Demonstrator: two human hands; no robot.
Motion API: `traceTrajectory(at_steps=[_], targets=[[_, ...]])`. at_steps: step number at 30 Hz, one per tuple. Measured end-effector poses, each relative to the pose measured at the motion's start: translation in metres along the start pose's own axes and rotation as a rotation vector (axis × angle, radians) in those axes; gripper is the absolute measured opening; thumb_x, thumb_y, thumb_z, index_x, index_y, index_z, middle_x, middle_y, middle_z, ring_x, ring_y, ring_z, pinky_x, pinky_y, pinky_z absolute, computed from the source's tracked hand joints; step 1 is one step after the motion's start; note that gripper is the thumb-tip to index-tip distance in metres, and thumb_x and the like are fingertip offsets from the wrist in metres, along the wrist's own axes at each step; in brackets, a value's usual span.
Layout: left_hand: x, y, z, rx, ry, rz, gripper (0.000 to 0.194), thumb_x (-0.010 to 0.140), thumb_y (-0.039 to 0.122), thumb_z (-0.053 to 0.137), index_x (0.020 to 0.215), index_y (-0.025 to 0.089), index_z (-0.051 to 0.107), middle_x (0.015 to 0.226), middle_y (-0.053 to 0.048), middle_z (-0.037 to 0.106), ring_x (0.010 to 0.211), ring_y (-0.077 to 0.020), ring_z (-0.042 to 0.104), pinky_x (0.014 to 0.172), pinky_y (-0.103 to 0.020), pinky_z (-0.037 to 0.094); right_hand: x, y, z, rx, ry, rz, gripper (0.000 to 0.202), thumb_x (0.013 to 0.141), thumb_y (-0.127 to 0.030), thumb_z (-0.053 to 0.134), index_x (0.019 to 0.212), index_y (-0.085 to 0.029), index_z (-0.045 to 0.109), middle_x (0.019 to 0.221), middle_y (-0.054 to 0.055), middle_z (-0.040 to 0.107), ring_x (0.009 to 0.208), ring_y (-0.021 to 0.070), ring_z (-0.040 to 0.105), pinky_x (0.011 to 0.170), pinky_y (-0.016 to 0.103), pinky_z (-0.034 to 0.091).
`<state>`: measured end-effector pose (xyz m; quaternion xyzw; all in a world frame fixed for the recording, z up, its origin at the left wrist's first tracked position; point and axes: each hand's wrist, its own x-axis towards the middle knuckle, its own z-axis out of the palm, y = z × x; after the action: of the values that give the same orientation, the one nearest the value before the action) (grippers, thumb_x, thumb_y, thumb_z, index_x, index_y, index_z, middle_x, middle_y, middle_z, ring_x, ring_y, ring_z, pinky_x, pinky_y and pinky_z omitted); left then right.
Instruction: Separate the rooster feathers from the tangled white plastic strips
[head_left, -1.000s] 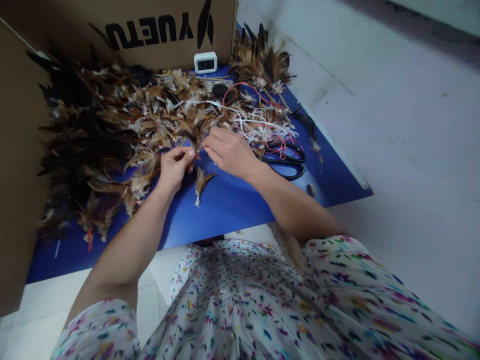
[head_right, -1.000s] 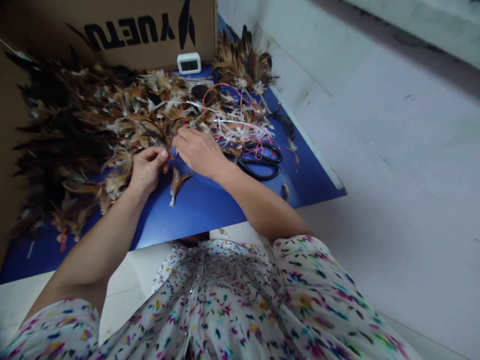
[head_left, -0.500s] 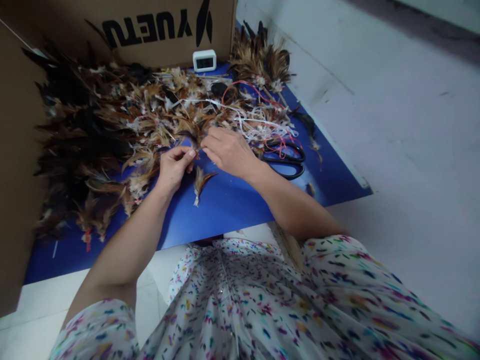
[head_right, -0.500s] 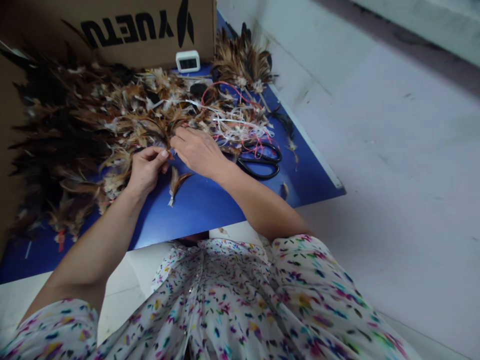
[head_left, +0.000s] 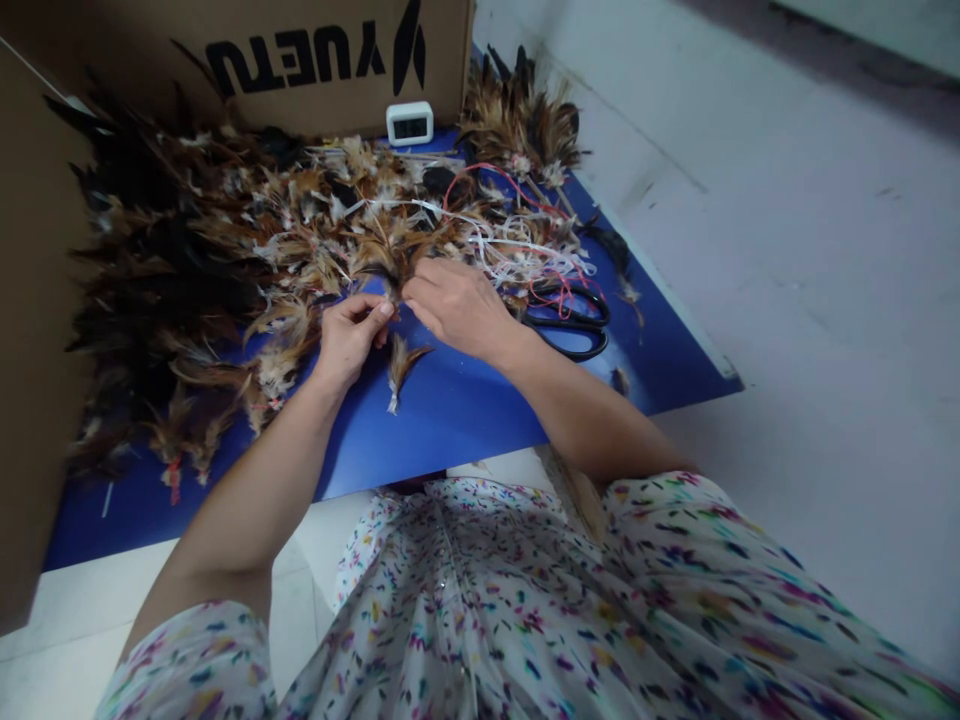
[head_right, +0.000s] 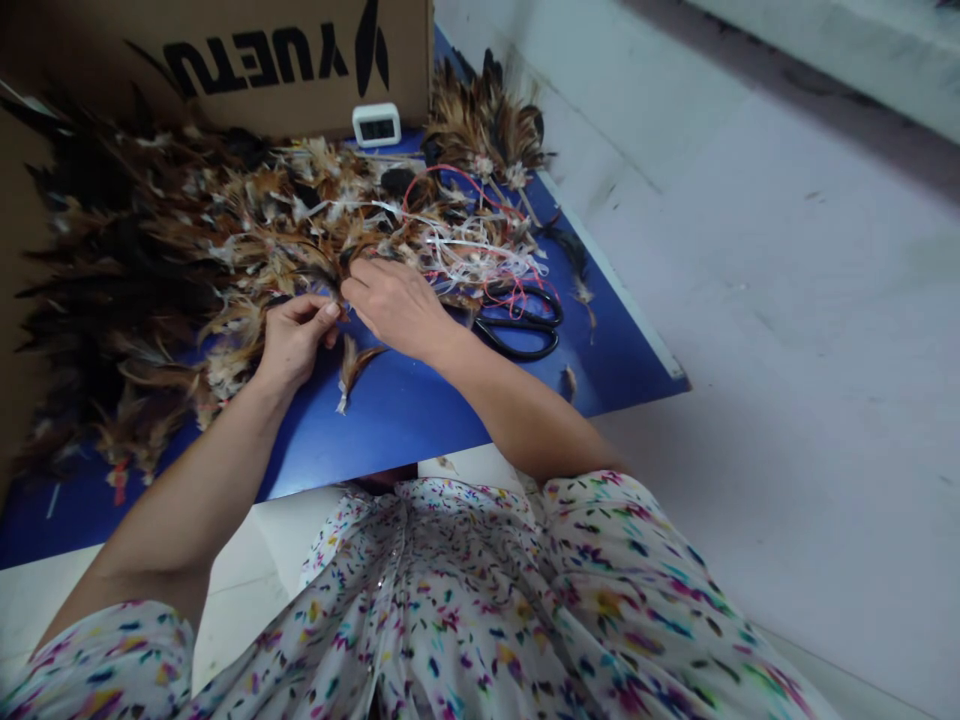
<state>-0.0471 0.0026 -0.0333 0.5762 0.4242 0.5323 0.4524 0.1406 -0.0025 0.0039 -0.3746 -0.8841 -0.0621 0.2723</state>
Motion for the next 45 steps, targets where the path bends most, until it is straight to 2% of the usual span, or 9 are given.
traceTrajectory(at_steps=[14,33,40,45], targets=[[0.000,-0.003,0.000,0.026,-0.009,-0.007,0.037,0.066,0.050,0.086,0.069,0.016,0.073,0.053,0.001,0.060,0.040,-0.0068,0.046,0.040,-0.020,0.036,0.001,-0.001,-0.004,0.035,-0.037,0.024,0.027,0.103,-0.022,0.042,0.098,-0.013,0.067,0.097,0.010,0.060,0.090,0.0210,0.053,0.081,0.035,0.038],[-0.001,0.000,-0.002,0.081,-0.020,-0.002,0.027,0.070,0.041,0.082,0.070,0.016,0.074,0.046,0.003,0.055,0.040,-0.0072,0.045,0.043,-0.020,0.035,0.004,-0.003,0.000,-0.049,-0.052,-0.014,0.031,0.104,-0.019,0.040,0.097,-0.012,0.069,0.094,0.010,0.063,0.085,0.0198,0.052,0.075,0.033,0.036],[-0.001,0.003,-0.003,0.093,-0.017,0.004,0.025,0.070,0.039,0.082,0.069,0.016,0.075,0.046,0.003,0.056,0.040,-0.0066,0.045,0.043,-0.019,0.036,0.002,-0.001,0.004,-0.018,-0.019,-0.012,0.031,0.104,-0.021,0.039,0.096,-0.012,0.068,0.094,0.009,0.062,0.084,0.0191,0.052,0.076,0.033,0.038],[0.000,0.001,-0.003,0.042,0.004,0.030,0.029,0.068,0.044,0.085,0.070,0.016,0.075,0.052,0.001,0.061,0.041,-0.0062,0.046,0.042,-0.019,0.036,0.001,0.005,0.006,0.117,0.046,0.002,0.027,0.104,-0.026,0.044,0.099,-0.014,0.067,0.096,0.007,0.062,0.088,0.0179,0.055,0.083,0.034,0.043]])
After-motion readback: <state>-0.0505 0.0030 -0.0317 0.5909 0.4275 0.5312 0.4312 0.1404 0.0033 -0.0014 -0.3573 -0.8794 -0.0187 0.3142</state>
